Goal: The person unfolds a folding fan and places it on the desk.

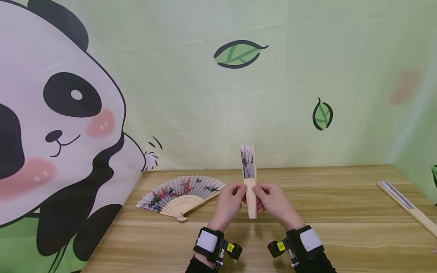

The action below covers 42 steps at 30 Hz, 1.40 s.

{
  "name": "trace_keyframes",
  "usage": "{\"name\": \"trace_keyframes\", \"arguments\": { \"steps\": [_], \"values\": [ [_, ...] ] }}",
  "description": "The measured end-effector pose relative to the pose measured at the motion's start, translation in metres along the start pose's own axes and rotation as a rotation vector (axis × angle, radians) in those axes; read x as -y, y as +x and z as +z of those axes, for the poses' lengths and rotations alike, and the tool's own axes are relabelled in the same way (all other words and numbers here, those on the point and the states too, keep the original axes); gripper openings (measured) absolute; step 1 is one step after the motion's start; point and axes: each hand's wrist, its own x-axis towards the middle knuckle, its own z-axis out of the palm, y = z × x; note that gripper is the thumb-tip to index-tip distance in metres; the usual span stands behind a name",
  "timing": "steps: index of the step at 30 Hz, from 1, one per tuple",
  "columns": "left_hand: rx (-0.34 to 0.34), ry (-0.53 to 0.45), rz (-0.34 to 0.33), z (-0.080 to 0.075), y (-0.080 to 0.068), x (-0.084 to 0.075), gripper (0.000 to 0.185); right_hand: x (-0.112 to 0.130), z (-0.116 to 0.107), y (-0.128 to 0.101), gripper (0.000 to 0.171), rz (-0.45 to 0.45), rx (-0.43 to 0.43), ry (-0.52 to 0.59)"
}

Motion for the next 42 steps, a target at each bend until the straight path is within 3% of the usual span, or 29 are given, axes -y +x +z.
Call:
{"name": "trace_keyframes", "arguments": {
  "steps": [28, 42],
  "values": [
    [0.032, 0.03, -0.007, -0.006, 0.0, -0.008, 0.021, 0.006, -0.005, -0.003, 0.027, 0.008, -0.079, -0.044],
    [0.07, -0.109, -0.02, -0.01, -0.001, -0.009, 0.012, 0.015, -0.007, -0.007, 0.027, 0.04, -0.068, 0.062]
  ]
}}
